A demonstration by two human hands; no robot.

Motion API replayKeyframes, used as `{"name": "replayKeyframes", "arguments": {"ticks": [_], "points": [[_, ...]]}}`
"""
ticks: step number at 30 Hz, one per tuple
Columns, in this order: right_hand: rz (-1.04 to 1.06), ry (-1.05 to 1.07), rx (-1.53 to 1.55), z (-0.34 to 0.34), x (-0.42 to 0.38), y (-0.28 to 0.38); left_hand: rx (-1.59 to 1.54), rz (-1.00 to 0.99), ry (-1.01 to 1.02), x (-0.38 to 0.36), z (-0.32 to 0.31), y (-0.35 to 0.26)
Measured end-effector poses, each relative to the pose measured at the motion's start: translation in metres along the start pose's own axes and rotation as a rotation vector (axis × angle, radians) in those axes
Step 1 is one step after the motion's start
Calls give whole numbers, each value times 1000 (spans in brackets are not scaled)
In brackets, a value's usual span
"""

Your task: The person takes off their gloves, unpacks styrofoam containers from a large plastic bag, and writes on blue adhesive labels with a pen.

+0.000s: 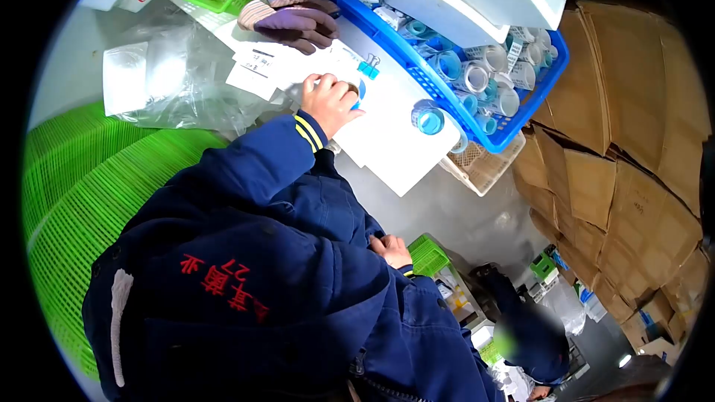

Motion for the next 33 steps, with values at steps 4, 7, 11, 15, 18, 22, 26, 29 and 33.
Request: {"name": "replayKeyframes", "arguments": {"ticks": [4, 7, 11, 15, 18, 22, 26, 29, 33], "points": [[170, 171, 278, -11, -3, 3, 0, 1, 46, -5, 5, -2], [-88, 401, 188, -16, -25, -5, -5, -9, 92, -15, 7, -3], [-383, 418, -44, -8, -14, -19, 5, -16, 122, -21, 8, -3], [-478, 426, -98, -4, 2, -28, -2, -33, 103, -24, 8, -2], [-455, 424, -113, -12, 13, -35, -18, -42, 109, -23, 9, -3], [-364, 504, -186, -15, 35, -30, -57, -52, 104, -26, 10, -4], [-355, 493, -232, -19, 32, -27, -82, -83, 103, -28, 18, -7], [-411, 596, -264, -41, 36, -47, -99, -115, 12, -31, 17, -9], [-334, 563, -274, -44, 35, -47, -126, -117, 27, -30, 23, -11]]}}
Point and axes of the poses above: each hand's wrist, its own x-axis towards the middle knuckle, its own z-axis out of the back of the hand, y = z × x, the point moved 10 cm from there along x, towards the middle knuckle, and after that the axes turned 11 degrees about z, right-handed, at the moved point
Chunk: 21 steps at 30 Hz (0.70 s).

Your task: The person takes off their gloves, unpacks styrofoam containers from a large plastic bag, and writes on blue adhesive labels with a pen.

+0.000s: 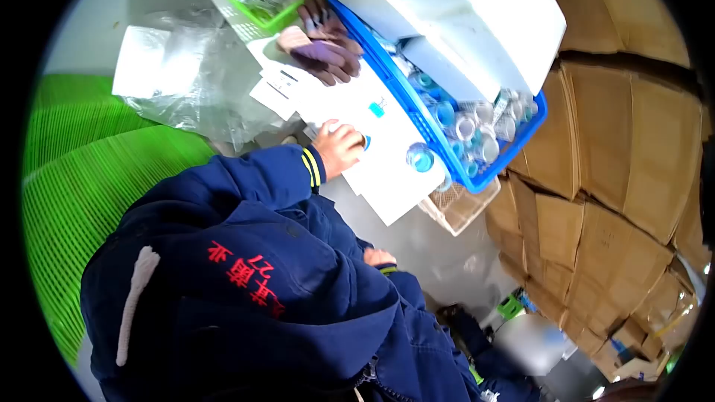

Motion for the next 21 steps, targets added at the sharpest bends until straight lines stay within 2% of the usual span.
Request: {"name": "replayKeyframes", "arguments": {"ticks": [1, 3, 4, 6, 10, 11, 12, 13, 14, 15, 16, 18, 19, 20, 21], "points": [[199, -80, -96, -28, 8, -6, -30, 3, 2, 1, 4, 1], [208, -406, -294, -9, -33, 0, -37, 13, -12, 2, 12, 3], [197, -368, -166, -17, -40, -12, -53, 18, -25, 2, 14, 4], [57, 7, 28, 3, -58, -10, -67, 19, -27, 2, 17, 6], [58, 60, -76, 17, -58, -8, -75, 17, -46, 1, 21, 11], [43, 12, -94, 24, -59, -10, -45, 13, -53, 1, 23, 13], [214, -272, -108, 66, -81, 9, -78, 41, -55, -1, 26, 18], [303, -694, -289, 103, -105, 19, -110, 69, -59, -1, 30, 24], [333, -750, -153, 146, -122, 27, -150, 102, -47, -1, 34, 29], [363, -702, 144, 171, -130, 16, -190, 136, -35, 0, 39, 32], [487, -803, 351, 199, -144, 10, -217, 165, -30, 1, 42, 34], [400, -854, 872, 210, -145, -37, -414, 172, -28, 7, 50, 31], [510, -947, 1088, 228, -146, -40, -538, 185, -18, 8, 51, 28], [450, -1041, 1120, 237, -142, -48, -688, 259, 140, 15, 55, 15], [351, -1049, 1116, 236, -129, -58, -859, 288, 242, 14, 50, 2]]}}
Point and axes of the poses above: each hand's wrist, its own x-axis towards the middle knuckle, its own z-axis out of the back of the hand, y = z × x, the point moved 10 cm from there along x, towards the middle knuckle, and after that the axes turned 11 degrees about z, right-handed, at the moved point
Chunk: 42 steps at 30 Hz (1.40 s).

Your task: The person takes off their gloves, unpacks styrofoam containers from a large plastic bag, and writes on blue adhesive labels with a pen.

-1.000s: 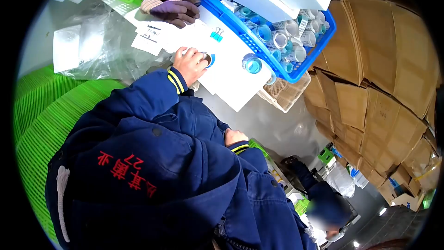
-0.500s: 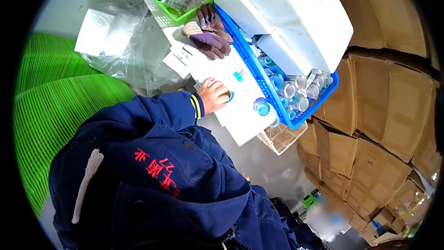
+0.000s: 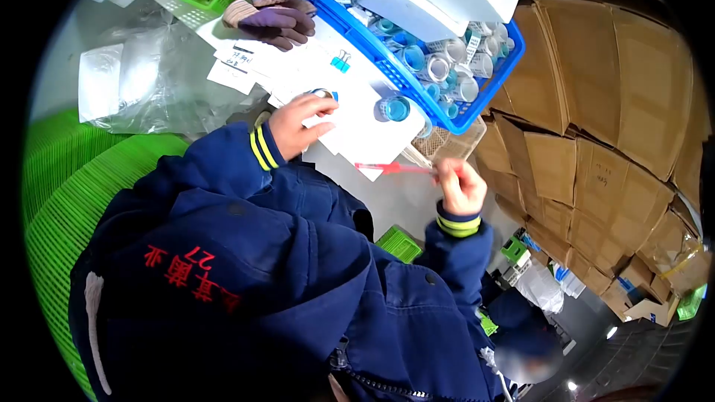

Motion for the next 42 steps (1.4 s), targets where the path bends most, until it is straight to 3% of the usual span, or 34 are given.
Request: {"name": "replayKeyframes", "arguments": {"ticks": [2, 3, 4, 6, 10, 13, 14, 16, 18, 20, 21, 22, 23, 24, 25, 26, 28, 30, 32, 34, 36, 38, 42], "points": [[14, -64, 137, -15, 14, -23, -12, 84, 191, -5, -26, -22], [-15, -87, 202, -22, 16, -34, 171, -196, 94, -10, -30, -45], [-48, -114, 268, -30, 17, -46, 303, -216, 108, -14, -39, -47], [-124, -219, 530, -45, 14, -74, 419, -204, 91, -17, -50, -31], [-169, 26, 524, -112, 3, -71, 330, -125, 83, -21, -48, -32], [-87, -95, 449, -104, -5, -76, 341, -12, 271, -27, -54, -22], [-2, -152, 432, -94, -6, -77, -81, 323, 594, -34, -68, -7], [-8, -362, 1057, -21, 12, -99, -586, 776, 921, -73, -75, 10], [148, -213, 1216, 5, 33, -104, -889, 843, 837, -81, -67, 29], [50, -338, 600, -31, 38, -103, -902, 594, 691, -50, -54, 21], [20, -126, 526, -64, 45, -107, -916, 431, 640, -36, -48, 20], [87, 14, 566, -94, 47, -112, -990, 409, 513, -25, -44, 27], [135, 58, 502, -114, 55, -120, -921, 451, 481, -20, -44, 46], [461, 87, 193, -128, 63, -111, -852, 495, 450, -17, -43, 62], [469, 118, 142, -138, 69, -103, -493, 617, 380, -14, -38, 73], [439, 170, 212, -153, 75, -110, -489, 623, 381, -9, -42, 76], [472, 277, 180, -173, 82, -113, 497, -199, -10, 11, -20, 22], [418, 374, 194, -189, 87, -127, 617, -161, 7, 14, -20, 42], [462, 338, 193, -189, 91, -128, 745, -162, -6, 17, -20, 58], [431, 239, 3, -173, 91, -134, 736, -159, -43, 18, -18, 59], [529, 119, 35, -151, 84, -123, 673, -92, -70, 20, -14, 55], [424, 61, 7, -136, 74, -126, 641, -73, -70, 26, -9, 44], [218, -116, 8, -135, 60, -148, 865, -101, -166, 43, -3, 35]]}}
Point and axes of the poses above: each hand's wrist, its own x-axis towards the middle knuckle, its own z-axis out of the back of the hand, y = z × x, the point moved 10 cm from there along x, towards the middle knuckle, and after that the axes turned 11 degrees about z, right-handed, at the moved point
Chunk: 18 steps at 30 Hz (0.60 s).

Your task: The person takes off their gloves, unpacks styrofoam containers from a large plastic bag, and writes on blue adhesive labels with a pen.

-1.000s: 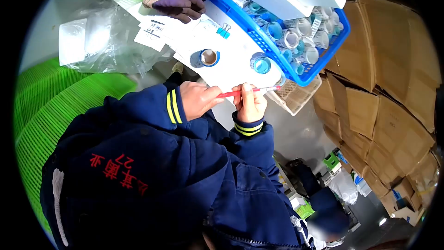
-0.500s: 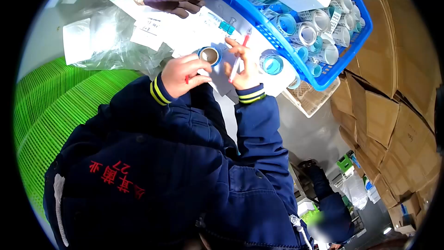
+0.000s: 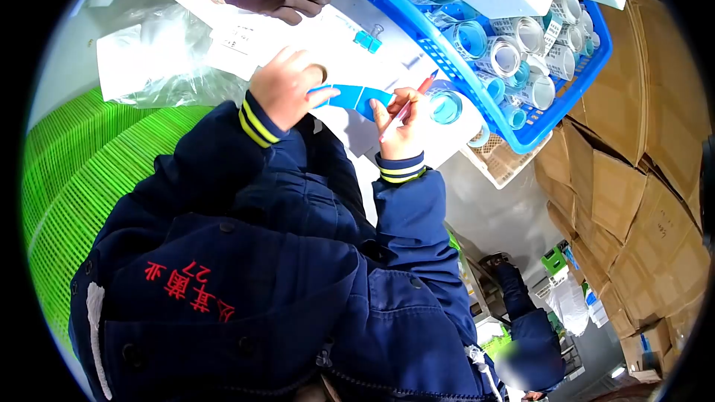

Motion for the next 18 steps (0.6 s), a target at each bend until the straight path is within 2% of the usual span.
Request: {"name": "replayKeyframes", "arguments": {"ticks": [3, 5, 6, 7, 8, 9, 10, 13, 16, 18], "points": [[-27, -34, -157, -3, -1, 4, 15, -29, -30, 20, -9, 0], [-29, -64, -232, -3, -7, -6, 41, -57, -175, 31, -9, -8], [-25, -91, -308, 0, -10, -10, 33, -58, -171, 28, -11, -10], [58, -108, -371, 3, -8, -4, -23, -172, -146, 16, -13, -25], [53, -108, -377, 4, -8, -5, -79, -288, -121, 2, -13, -42], [104, -105, -426, 3, -9, 2, -173, -300, -88, -11, -16, -54], [158, -101, -473, 2, -9, 9, -237, -211, 56, -24, -39, -52], [100, -65, -491, -4, -16, 2, -343, -25, 56, -29, -66, -31], [205, 36, -493, -15, -26, 7, -165, -43, 60, -29, -87, -24], [146, 31, -405, -3, -33, 5, -149, -53, 55, -30, -95, -13]]}}
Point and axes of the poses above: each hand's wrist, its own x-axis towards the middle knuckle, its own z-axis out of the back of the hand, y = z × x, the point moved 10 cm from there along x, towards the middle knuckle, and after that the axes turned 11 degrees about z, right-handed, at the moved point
